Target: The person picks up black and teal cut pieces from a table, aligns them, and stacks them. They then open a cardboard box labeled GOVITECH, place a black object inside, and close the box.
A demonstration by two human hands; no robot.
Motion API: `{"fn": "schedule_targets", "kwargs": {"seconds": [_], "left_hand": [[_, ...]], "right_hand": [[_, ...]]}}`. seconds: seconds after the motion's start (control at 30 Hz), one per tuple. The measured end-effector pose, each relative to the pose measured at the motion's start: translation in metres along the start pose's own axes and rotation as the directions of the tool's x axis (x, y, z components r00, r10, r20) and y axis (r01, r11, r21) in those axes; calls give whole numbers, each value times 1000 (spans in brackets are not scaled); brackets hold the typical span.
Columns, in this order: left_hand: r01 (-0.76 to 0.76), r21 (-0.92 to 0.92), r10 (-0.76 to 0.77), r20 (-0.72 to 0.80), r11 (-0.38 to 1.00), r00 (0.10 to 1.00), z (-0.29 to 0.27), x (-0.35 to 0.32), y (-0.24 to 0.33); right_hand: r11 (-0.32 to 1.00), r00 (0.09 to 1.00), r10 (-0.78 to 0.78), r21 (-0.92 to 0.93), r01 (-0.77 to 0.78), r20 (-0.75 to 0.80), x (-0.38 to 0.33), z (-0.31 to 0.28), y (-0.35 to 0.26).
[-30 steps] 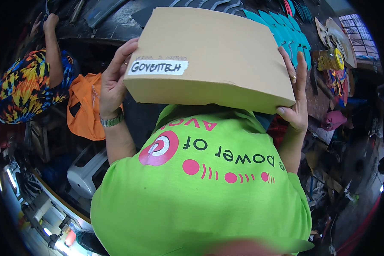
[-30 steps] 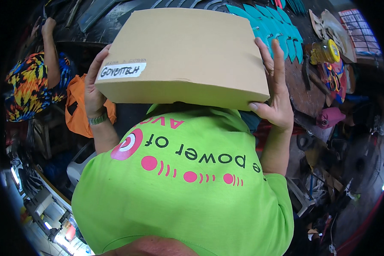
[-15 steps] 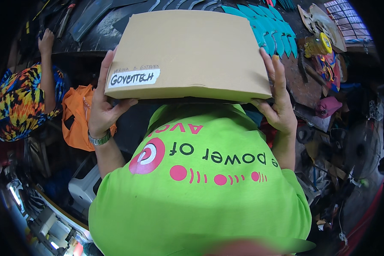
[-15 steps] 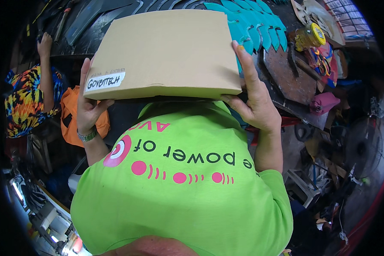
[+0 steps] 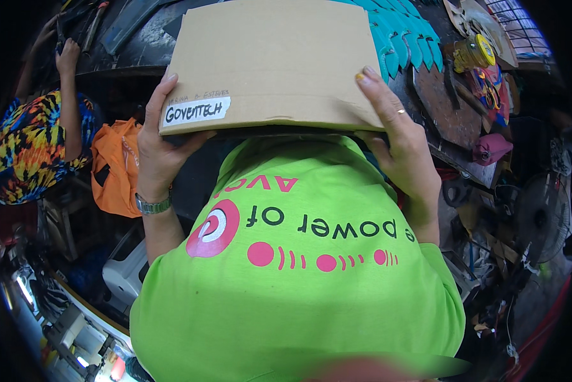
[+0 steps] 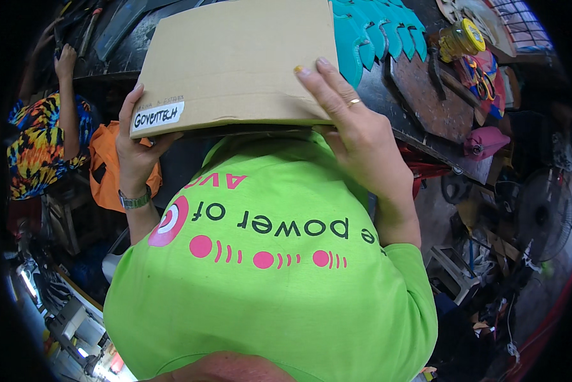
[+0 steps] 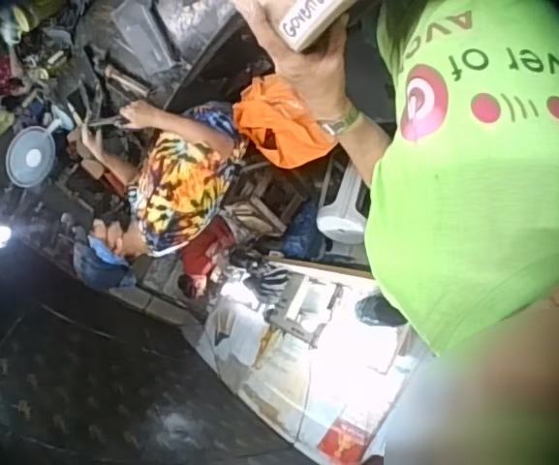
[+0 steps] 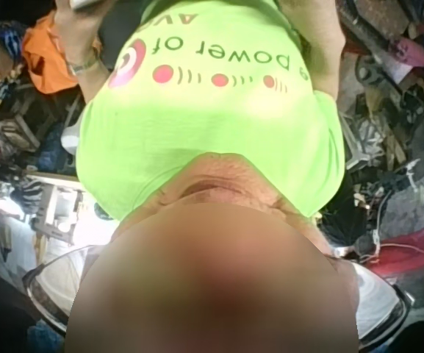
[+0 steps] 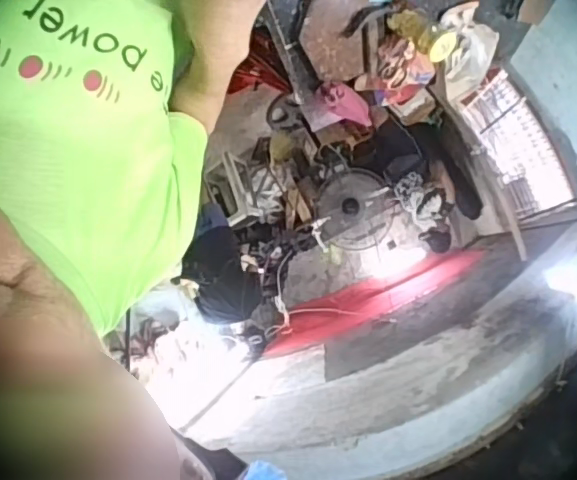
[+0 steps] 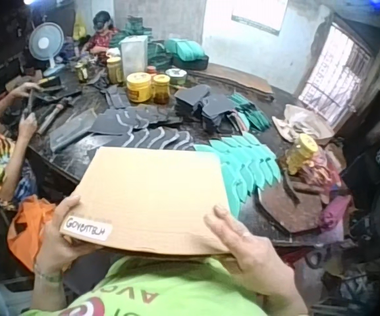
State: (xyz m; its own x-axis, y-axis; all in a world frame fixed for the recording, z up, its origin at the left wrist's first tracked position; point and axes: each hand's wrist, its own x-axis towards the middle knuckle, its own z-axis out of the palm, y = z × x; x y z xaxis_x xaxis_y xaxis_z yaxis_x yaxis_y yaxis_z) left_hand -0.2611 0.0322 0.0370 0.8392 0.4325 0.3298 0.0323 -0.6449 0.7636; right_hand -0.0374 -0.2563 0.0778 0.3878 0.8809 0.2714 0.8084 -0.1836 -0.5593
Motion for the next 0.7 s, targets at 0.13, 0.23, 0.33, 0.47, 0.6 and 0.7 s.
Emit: {"fn": "schedule_targets", "kwargs": {"seconds": [0.13, 0.23, 0.33, 0.47, 0.6, 0.7], "left_hand": [[11, 79, -10, -17, 997, 1000, 2, 1, 3], [56, 81, -56, -4, 995, 998, 1, 1, 7], [104, -9, -103, 54, 995, 993, -4, 1, 12], [136, -5, -135, 110, 991, 985, -12, 4, 17], [173, 25, -175, 77, 985, 982, -11, 2, 22], [181, 97, -186, 54, 979, 981, -11, 2, 26]], "right_hand": [[993, 1000, 27, -112, -26, 1, 2, 2, -7], [985, 1000, -5, -174, 1, -19, 7, 1, -10], [956, 1000, -6, -294, 9, 9, 9, -4, -13], [942, 998, -60, -329, 62, 15, 12, -13, -10], [996, 994, -74, -61, 69, -76, 17, -8, 6], [994, 987, -20, 103, 37, -156, 17, 8, 18]]}}
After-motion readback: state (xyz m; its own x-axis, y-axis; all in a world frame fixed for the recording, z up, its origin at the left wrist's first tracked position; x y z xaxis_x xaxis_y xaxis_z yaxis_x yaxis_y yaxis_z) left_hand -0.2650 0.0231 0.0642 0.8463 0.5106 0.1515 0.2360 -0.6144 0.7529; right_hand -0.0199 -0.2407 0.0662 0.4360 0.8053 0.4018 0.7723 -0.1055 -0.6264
